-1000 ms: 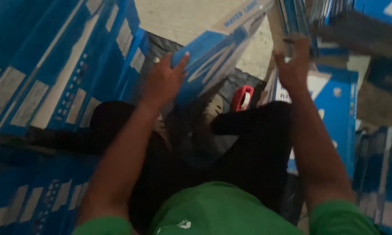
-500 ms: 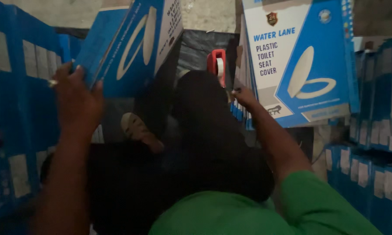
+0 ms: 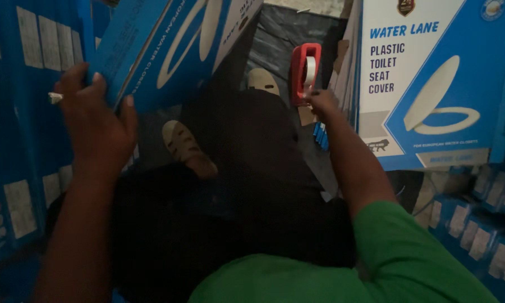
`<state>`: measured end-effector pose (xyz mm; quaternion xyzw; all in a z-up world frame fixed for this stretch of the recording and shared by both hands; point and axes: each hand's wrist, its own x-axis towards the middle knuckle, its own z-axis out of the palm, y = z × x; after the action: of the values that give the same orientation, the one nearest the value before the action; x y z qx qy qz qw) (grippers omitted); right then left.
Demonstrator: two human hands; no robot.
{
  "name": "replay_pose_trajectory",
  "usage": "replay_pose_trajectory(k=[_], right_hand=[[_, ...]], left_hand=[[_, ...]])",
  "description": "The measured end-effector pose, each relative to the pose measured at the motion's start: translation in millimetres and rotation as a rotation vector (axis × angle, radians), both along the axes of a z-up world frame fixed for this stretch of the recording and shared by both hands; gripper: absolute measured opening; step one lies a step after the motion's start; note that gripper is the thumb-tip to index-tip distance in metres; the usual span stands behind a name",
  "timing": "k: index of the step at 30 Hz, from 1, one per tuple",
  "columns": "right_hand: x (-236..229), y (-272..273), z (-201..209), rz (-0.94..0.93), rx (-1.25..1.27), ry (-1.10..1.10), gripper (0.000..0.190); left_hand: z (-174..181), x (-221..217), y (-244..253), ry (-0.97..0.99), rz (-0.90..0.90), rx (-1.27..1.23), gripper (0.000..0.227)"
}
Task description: The person sits on the floor and repeatedly tapes blue and white cardboard boxes labeled 'Water Lane Plastic Toilet Seat Cover' using a handheld tape dispenser. The person folds flaps, applies tape, and stacks the sealed boxes.
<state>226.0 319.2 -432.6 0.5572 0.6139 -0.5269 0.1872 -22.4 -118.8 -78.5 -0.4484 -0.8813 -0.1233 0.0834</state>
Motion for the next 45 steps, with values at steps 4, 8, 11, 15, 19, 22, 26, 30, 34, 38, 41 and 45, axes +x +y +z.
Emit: replay_pose_trajectory(k=[4, 8, 11, 15, 19, 22, 26, 30, 34, 38, 41, 45], right_hand=[[-8.8, -1.8, 18.4, -0.153, 0.069, 0.026, 0.033], [-12.1, 1.6, 20.5, -0.154, 0.077, 0.061, 0.028], [-13.9, 6.3, 18.5, -0.196, 0.043, 0.046, 0.029], [-15.1, -0.3, 28.4, -0.388, -0.039, 0.061, 0.022], [-24.0, -13.5, 61.4, -0.419, -0.021, -0.121, 0.024], [-25.2, -23.7, 93.5, -0.489, -0.203, 0.038, 0.029], [-18.6, -36.3, 109.6, -0.544, -0.259, 0.077, 0.031], [8.9, -40.6, 63.9, -0.714, -0.291, 0.319, 0.031], [34.5, -29.2, -15.4, -0.786, -0.451, 0.669, 0.022], [47.3, -19.7, -50.9, -0.823, -0.479, 0.688, 0.009], [44.9, -19.1, -45.2, -0.778, -0.397, 0.552, 0.005], [53.2, -21.7, -32.5, -0.716, -0.392, 0.507, 0.004]], left_hand=[[2.9, 2.2, -0.3, -0.045, 0.043, -0.021, 0.044], [3.8, 2.3, -0.4, -0.052, 0.024, 0.002, 0.041], [4.2, 1.7, 3.2, -0.031, 0.019, -0.001, 0.042], [5.4, 7.5, 1.8, -0.052, 0.049, -0.012, 0.042], [3.0, 4.3, 4.8, 0.034, 0.025, -0.015, 0.045], [1.8, 4.2, 4.2, 0.057, 0.022, -0.016, 0.045], [2.5, 5.0, 1.4, -0.054, 0.075, -0.048, 0.043], [0.6, 0.0, -0.5, 0.037, -0.004, -0.02, 0.045], [-0.8, -1.6, -7.2, 0.091, 0.003, -0.112, 0.048], [-0.5, -5.0, -10.2, 0.009, -0.001, -0.105, 0.047], [-2.2, -7.3, -13.2, -0.001, -0.002, -0.089, 0.048], [-6.1, -2.2, -18.5, 0.047, 0.025, -0.167, 0.052]])
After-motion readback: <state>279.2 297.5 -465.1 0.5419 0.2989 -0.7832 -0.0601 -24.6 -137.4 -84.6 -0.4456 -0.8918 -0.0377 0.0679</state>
